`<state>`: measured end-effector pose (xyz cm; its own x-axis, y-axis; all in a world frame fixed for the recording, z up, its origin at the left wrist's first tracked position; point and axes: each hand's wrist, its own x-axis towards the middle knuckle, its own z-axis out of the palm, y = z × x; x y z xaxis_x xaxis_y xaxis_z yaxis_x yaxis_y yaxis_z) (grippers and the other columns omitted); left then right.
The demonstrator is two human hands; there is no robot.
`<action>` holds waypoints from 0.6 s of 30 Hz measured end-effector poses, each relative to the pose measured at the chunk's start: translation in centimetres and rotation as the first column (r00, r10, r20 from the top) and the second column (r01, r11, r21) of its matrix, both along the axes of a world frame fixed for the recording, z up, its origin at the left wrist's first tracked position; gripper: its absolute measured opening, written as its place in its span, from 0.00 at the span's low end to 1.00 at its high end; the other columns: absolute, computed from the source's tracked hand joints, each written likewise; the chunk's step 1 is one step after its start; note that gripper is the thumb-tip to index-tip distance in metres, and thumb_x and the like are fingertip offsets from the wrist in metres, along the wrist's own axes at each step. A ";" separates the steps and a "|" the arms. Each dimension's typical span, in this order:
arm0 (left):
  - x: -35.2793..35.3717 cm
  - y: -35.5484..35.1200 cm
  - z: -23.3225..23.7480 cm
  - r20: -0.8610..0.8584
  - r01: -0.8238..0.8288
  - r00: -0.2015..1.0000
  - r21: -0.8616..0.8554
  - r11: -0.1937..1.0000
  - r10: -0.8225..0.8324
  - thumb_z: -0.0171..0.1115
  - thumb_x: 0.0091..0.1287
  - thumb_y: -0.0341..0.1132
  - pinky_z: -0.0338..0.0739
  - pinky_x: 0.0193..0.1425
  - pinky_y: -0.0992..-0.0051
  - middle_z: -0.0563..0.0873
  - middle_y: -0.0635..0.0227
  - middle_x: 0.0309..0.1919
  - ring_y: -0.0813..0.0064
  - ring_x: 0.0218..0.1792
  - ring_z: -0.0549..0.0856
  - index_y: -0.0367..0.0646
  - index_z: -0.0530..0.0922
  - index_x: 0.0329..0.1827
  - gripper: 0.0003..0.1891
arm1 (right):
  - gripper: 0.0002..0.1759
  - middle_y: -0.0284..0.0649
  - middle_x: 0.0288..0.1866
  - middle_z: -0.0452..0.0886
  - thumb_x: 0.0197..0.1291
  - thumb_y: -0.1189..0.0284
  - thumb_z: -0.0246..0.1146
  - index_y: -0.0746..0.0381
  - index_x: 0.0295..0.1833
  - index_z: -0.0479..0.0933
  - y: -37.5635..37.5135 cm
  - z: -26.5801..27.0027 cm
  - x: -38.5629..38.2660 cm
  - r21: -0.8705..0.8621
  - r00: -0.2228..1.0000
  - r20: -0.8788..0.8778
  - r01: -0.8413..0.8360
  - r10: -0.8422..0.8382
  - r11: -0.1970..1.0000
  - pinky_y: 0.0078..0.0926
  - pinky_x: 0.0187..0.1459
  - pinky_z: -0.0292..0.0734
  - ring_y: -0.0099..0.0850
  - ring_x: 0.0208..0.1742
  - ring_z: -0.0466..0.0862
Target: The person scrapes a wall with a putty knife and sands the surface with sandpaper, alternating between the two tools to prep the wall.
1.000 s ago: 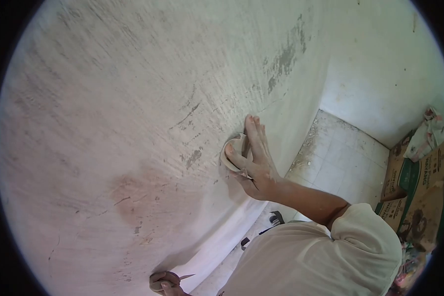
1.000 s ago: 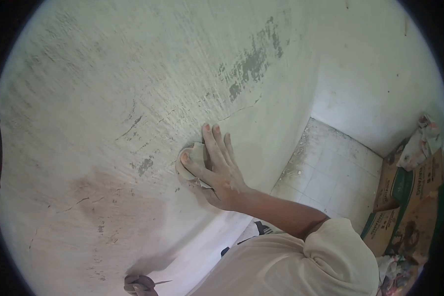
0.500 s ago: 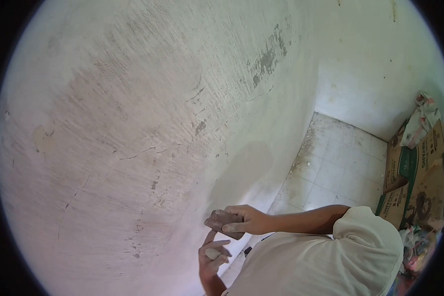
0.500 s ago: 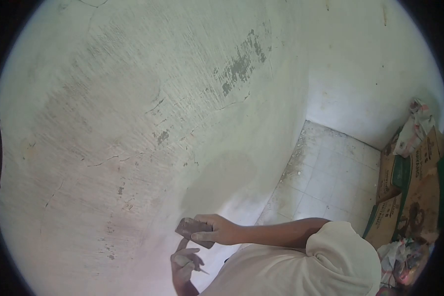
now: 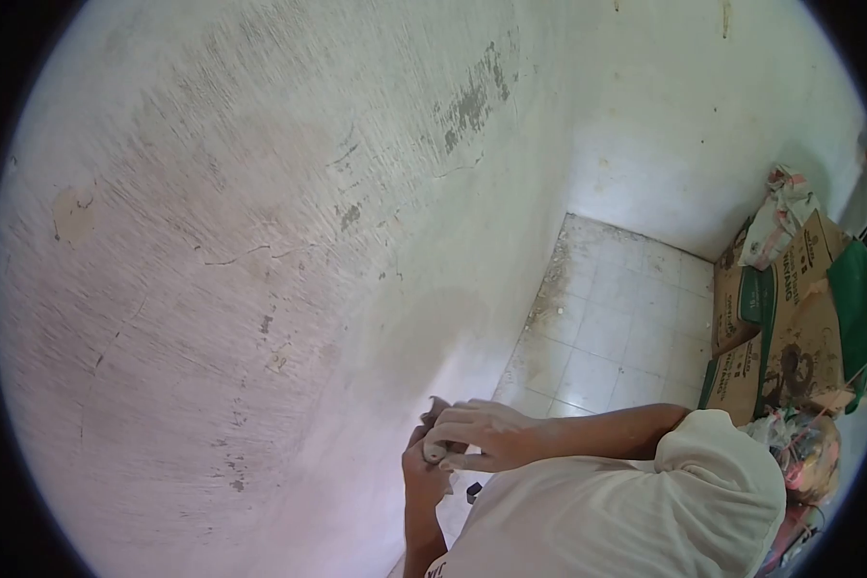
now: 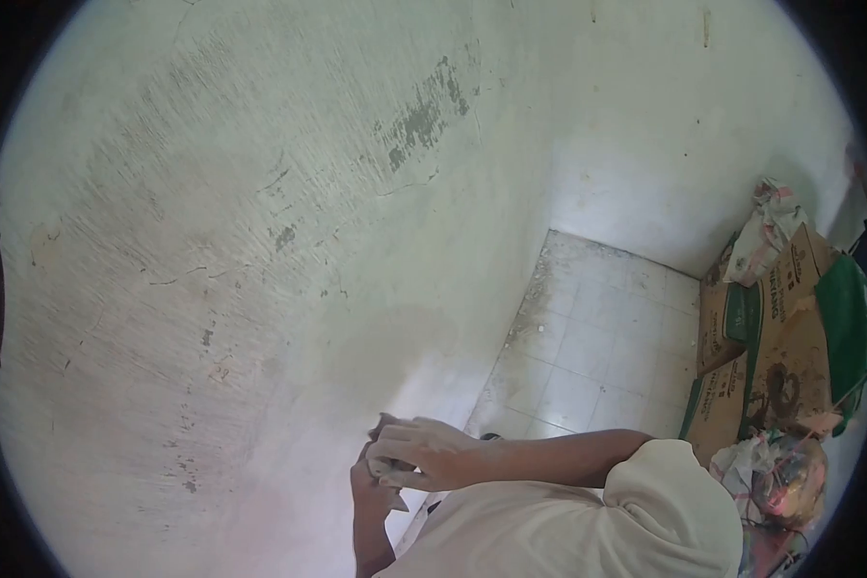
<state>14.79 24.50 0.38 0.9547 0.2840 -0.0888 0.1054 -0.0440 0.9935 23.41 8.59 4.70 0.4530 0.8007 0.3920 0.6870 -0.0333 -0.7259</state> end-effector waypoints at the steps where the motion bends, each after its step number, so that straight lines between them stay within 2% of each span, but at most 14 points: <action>1: -0.3 0.1 -1.0 -0.001 0.082 0.997 0.071 0.994 -0.082 0.71 0.57 0.24 0.78 0.45 0.73 0.83 0.66 0.39 0.72 0.41 0.83 0.36 0.84 0.39 0.08 | 0.18 0.39 0.47 0.76 0.65 0.61 0.66 0.58 0.56 0.76 0.1 -0.1 -0.3 -0.043 1.000 0.012 -0.025 0.025 0.999 0.36 0.51 0.75 0.40 0.50 0.78; 2: -0.2 -0.1 -1.5 -0.018 0.090 0.996 0.065 0.994 -0.089 0.71 0.55 0.23 0.78 0.45 0.73 0.83 0.66 0.39 0.71 0.41 0.83 0.36 0.84 0.39 0.08 | 0.18 0.39 0.46 0.75 0.65 0.61 0.65 0.58 0.56 0.76 0.2 -0.5 -0.3 -0.086 0.999 0.021 -0.048 0.050 0.995 0.36 0.51 0.75 0.40 0.50 0.78; 3: -0.3 -0.5 -1.8 -0.033 0.099 0.995 0.062 0.993 -0.097 0.71 0.54 0.23 0.78 0.46 0.73 0.83 0.66 0.39 0.71 0.40 0.84 0.36 0.83 0.38 0.09 | 0.19 0.40 0.45 0.74 0.65 0.61 0.66 0.58 0.57 0.75 0.1 -1.1 -0.4 -0.070 0.999 -0.034 -0.031 0.029 0.997 0.35 0.51 0.74 0.39 0.50 0.78; 6: -0.4 -1.5 -1.9 -0.017 0.116 0.993 0.043 0.992 -0.115 0.71 0.50 0.22 0.78 0.47 0.73 0.83 0.65 0.41 0.70 0.43 0.84 0.37 0.85 0.39 0.12 | 0.23 0.42 0.49 0.75 0.63 0.58 0.68 0.58 0.59 0.75 -1.2 -0.6 -0.9 -0.026 0.968 -0.245 0.040 -0.045 0.999 0.36 0.52 0.74 0.40 0.51 0.77; 9: -0.4 -1.4 -2.0 0.043 0.131 0.991 -0.092 0.987 -0.127 0.75 0.50 0.24 0.78 0.49 0.72 0.82 0.62 0.45 0.69 0.46 0.83 0.35 0.87 0.39 0.12 | 0.30 0.47 0.57 0.73 0.61 0.55 0.68 0.60 0.62 0.71 -2.1 -1.8 -0.9 0.164 0.911 -0.052 0.412 -0.409 0.896 0.40 0.59 0.72 0.42 0.56 0.75; 10: -0.5 -1.2 -2.0 0.079 0.124 0.991 -0.169 0.978 -0.112 0.77 0.51 0.27 0.78 0.50 0.72 0.82 0.61 0.47 0.69 0.47 0.82 0.33 0.87 0.38 0.13 | 0.32 0.46 0.56 0.73 0.60 0.55 0.70 0.59 0.64 0.70 -2.5 -2.2 -0.7 0.138 0.904 -0.148 0.420 -0.400 0.897 0.40 0.58 0.72 0.40 0.57 0.75; 12: -0.4 -0.3 -2.1 0.139 0.235 0.968 -0.210 0.949 -0.209 0.79 0.50 0.31 0.77 0.45 0.75 0.82 0.60 0.47 0.71 0.44 0.82 0.33 0.87 0.38 0.14 | 0.37 0.44 0.56 0.74 0.58 0.54 0.73 0.57 0.68 0.68 -3.6 -2.6 0.4 0.088 0.866 -0.337 0.420 -0.369 0.903 0.39 0.55 0.73 0.37 0.57 0.75; 13: -0.4 0.3 -2.1 0.125 0.317 0.948 -0.304 0.898 -0.292 0.81 0.49 0.38 0.76 0.41 0.77 0.82 0.61 0.45 0.73 0.41 0.82 0.32 0.87 0.38 0.19 | 0.38 0.40 0.56 0.75 0.59 0.57 0.72 0.58 0.70 0.65 -3.9 -3.1 0.8 -0.060 0.792 -0.491 0.383 -0.362 0.922 0.36 0.59 0.72 0.32 0.59 0.75; 14: -0.2 0.3 -1.7 0.129 0.344 0.939 -0.331 0.879 -0.320 0.82 0.49 0.39 0.76 0.40 0.77 0.82 0.61 0.44 0.73 0.40 0.82 0.32 0.87 0.37 0.20 | 0.38 0.40 0.57 0.76 0.60 0.58 0.72 0.59 0.70 0.65 -4.2 -3.8 1.6 -0.009 0.714 -0.684 0.201 -0.153 0.980 0.35 0.60 0.72 0.31 0.60 0.75; 15: 0.1 0.1 -1.0 0.134 0.372 0.928 -0.356 0.857 -0.347 0.83 0.48 0.41 0.76 0.38 0.77 0.82 0.61 0.43 0.74 0.38 0.82 0.32 0.87 0.37 0.21 | 0.37 0.39 0.58 0.76 0.61 0.59 0.71 0.59 0.70 0.65 -4.4 -4.5 2.7 0.089 0.563 -0.824 0.028 0.058 0.996 0.34 0.61 0.72 0.30 0.61 0.75; 16: 0.1 -0.1 -0.5 0.142 0.398 0.917 -0.379 0.836 -0.373 0.83 0.48 0.42 0.75 0.37 0.77 0.82 0.61 0.42 0.74 0.37 0.81 0.32 0.87 0.37 0.22 | 0.36 0.39 0.59 0.76 0.62 0.60 0.71 0.60 0.70 0.65 -4.6 -4.9 3.2 0.223 0.356 -0.900 -0.122 0.252 0.967 0.33 0.62 0.72 0.30 0.62 0.76; 17: 0.5 -0.2 -0.3 0.073 0.377 0.924 -0.323 0.868 -0.375 0.84 0.47 0.46 0.74 0.34 0.78 0.82 0.62 0.40 0.75 0.34 0.82 0.32 0.87 0.36 0.25 | 0.34 0.38 0.60 0.78 0.64 0.61 0.69 0.61 0.71 0.65 -4.8 -4.3 3.6 0.259 0.418 -0.852 -0.189 0.316 0.947 0.31 0.64 0.72 0.28 0.62 0.76; 18: 1.1 -0.6 -0.5 0.086 0.361 0.932 -0.277 0.890 -0.351 0.84 0.47 0.46 0.73 0.32 0.78 0.82 0.62 0.40 0.75 0.32 0.81 0.32 0.87 0.36 0.25 | 0.34 0.38 0.60 0.78 0.64 0.61 0.69 0.61 0.71 0.65 -4.8 -4.4 4.1 0.261 0.437 -0.840 -0.196 0.323 0.945 0.31 0.64 0.72 0.28 0.62 0.76</action>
<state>15.94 23.90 -0.12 0.9907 -0.1084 -0.0818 0.1034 0.2114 0.9719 27.51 3.80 0.32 0.3855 0.9226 0.0155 -0.3309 0.1539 -0.9310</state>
